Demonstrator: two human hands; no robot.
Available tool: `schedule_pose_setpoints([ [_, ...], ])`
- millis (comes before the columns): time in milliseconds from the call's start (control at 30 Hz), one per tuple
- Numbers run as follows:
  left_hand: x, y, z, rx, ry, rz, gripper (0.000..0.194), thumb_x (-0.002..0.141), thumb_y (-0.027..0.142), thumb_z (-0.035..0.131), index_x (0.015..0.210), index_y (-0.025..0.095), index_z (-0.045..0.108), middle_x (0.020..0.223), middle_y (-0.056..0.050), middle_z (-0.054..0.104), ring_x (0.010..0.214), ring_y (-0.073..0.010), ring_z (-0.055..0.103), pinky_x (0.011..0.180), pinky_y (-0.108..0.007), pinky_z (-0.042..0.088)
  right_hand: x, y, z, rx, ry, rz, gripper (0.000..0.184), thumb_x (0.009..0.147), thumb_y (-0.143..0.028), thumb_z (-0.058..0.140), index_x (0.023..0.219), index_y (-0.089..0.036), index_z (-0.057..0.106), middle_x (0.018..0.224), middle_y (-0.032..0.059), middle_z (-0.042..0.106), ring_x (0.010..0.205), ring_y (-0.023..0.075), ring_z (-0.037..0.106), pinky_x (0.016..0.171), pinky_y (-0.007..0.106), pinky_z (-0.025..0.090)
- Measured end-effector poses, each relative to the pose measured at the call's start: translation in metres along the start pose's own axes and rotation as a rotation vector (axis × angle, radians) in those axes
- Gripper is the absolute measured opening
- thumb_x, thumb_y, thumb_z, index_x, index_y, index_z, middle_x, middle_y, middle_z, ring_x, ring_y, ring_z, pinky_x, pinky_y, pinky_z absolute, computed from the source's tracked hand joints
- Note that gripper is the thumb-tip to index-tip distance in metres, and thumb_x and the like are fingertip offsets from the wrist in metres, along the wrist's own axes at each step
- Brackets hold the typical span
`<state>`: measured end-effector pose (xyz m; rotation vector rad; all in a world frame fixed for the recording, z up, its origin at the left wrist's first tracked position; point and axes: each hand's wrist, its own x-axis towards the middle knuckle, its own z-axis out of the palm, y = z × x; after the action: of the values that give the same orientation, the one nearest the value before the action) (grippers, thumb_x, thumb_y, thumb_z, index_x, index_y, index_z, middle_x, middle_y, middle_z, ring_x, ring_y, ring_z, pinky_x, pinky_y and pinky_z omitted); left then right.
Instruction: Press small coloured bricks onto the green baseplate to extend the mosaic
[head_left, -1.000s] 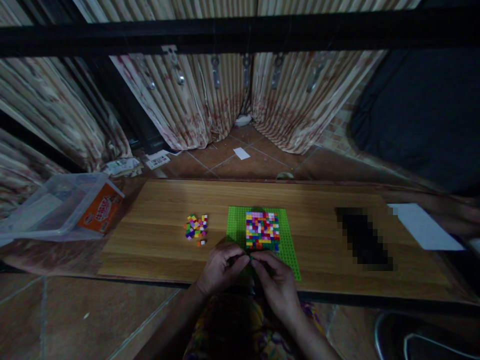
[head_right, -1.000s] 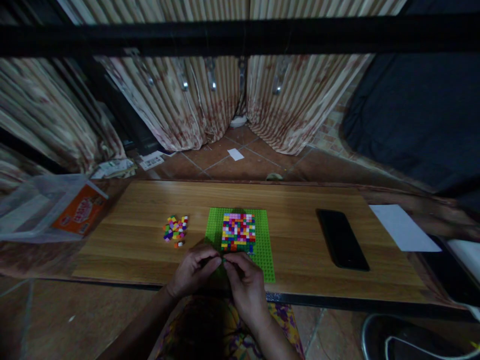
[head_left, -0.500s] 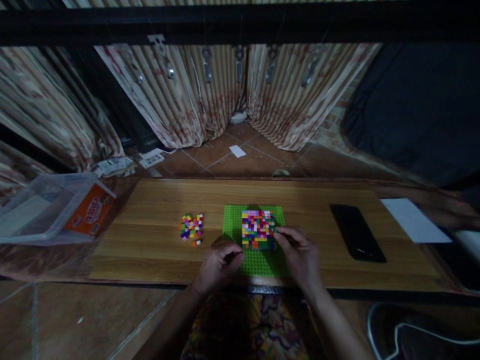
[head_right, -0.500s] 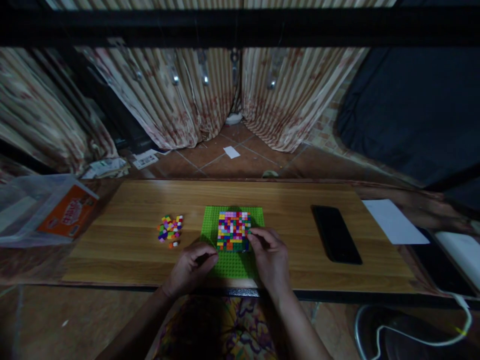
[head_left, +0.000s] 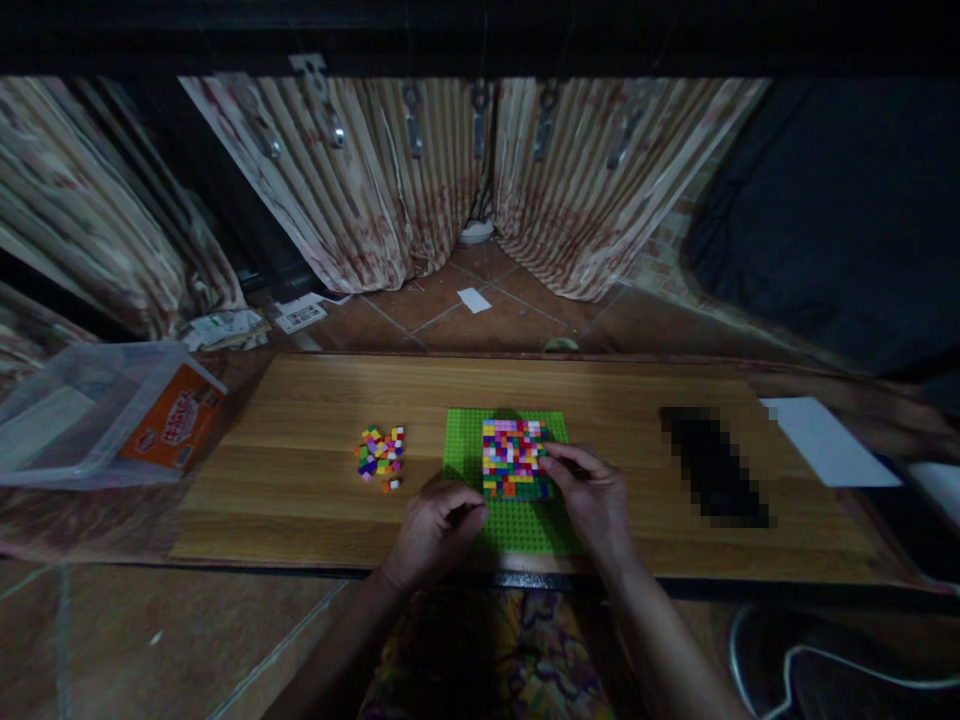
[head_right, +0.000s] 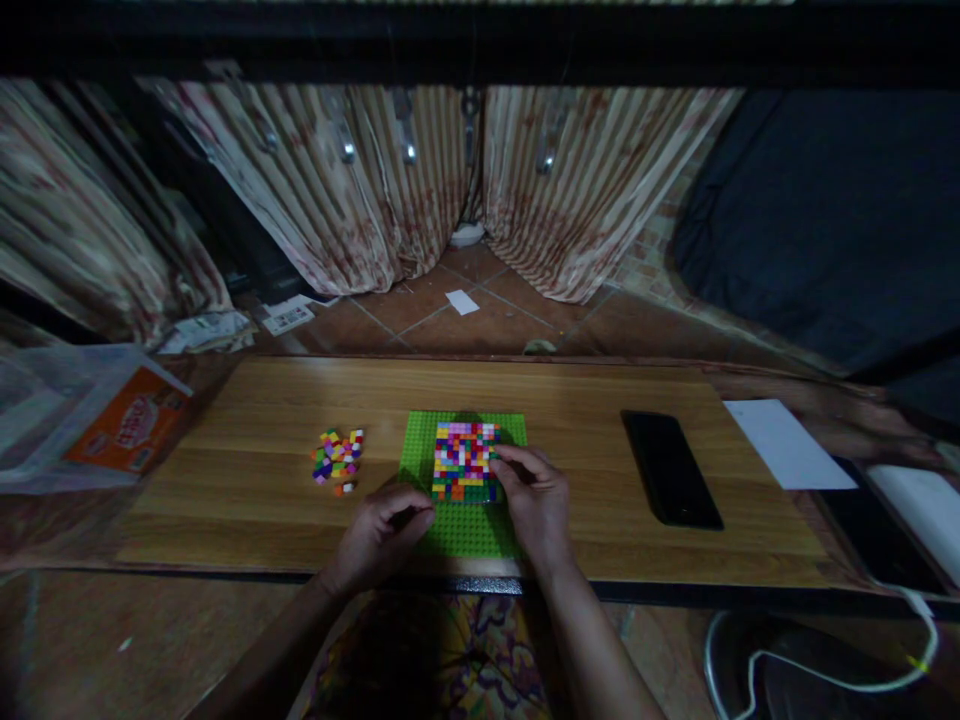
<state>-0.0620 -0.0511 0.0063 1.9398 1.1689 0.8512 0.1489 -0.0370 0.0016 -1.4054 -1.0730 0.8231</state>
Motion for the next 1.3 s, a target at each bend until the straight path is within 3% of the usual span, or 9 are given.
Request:
schedule_pose_setpoints([
  [333, -0.001, -0.001, 0.001, 0.008, -0.008, 0.018, 0.015, 0.088, 0.024, 0.054, 0.075, 0.019, 0.061, 0.071, -0.001, 0.064, 0.070, -0.0128, 0.058, 0.067, -0.025, 0.043, 0.002, -0.002, 0.004, 0.192, 0.071, 0.180, 0.028, 0.057, -0.030, 0.081, 0.084, -0.022, 0.075, 0.079, 0.0002, 0.071, 0.074, 0.0158, 0.062, 0.072, 0.032, 0.049],
  [567, -0.001, -0.002, 0.001, 0.016, -0.002, 0.028, 0.013, 0.088, 0.023, 0.055, 0.076, 0.019, 0.061, 0.072, -0.001, 0.064, 0.071, -0.0125, 0.058, 0.068, -0.025, 0.042, 0.004, -0.005, 0.007, 0.263, 0.112, 0.253, 0.030, 0.060, -0.035, 0.080, 0.085, -0.021, 0.074, 0.079, 0.0008, 0.071, 0.073, 0.0152, 0.061, 0.071, 0.031, 0.047],
  [700, -0.001, -0.004, 0.001, 0.014, -0.004, 0.026, 0.014, 0.088, 0.022, 0.055, 0.076, 0.019, 0.061, 0.072, -0.001, 0.063, 0.071, -0.0128, 0.058, 0.068, -0.025, 0.043, 0.008, -0.006, 0.012, 0.250, 0.143, 0.257, 0.031, 0.055, -0.035, 0.081, 0.080, -0.019, 0.073, 0.072, 0.0005, 0.069, 0.066, 0.0145, 0.059, 0.066, 0.030, 0.047],
  [1300, 0.000, -0.006, 0.001, 0.029, -0.009, 0.037, 0.011, 0.086, 0.022, 0.056, 0.078, 0.020, 0.063, 0.075, -0.002, 0.065, 0.074, -0.0136, 0.060, 0.069, -0.026, 0.044, 0.009, -0.002, 0.014, 0.155, 0.120, 0.176, 0.033, 0.061, -0.034, 0.077, 0.089, -0.018, 0.069, 0.069, -0.0005, 0.067, 0.062, 0.0140, 0.059, 0.062, 0.030, 0.049],
])
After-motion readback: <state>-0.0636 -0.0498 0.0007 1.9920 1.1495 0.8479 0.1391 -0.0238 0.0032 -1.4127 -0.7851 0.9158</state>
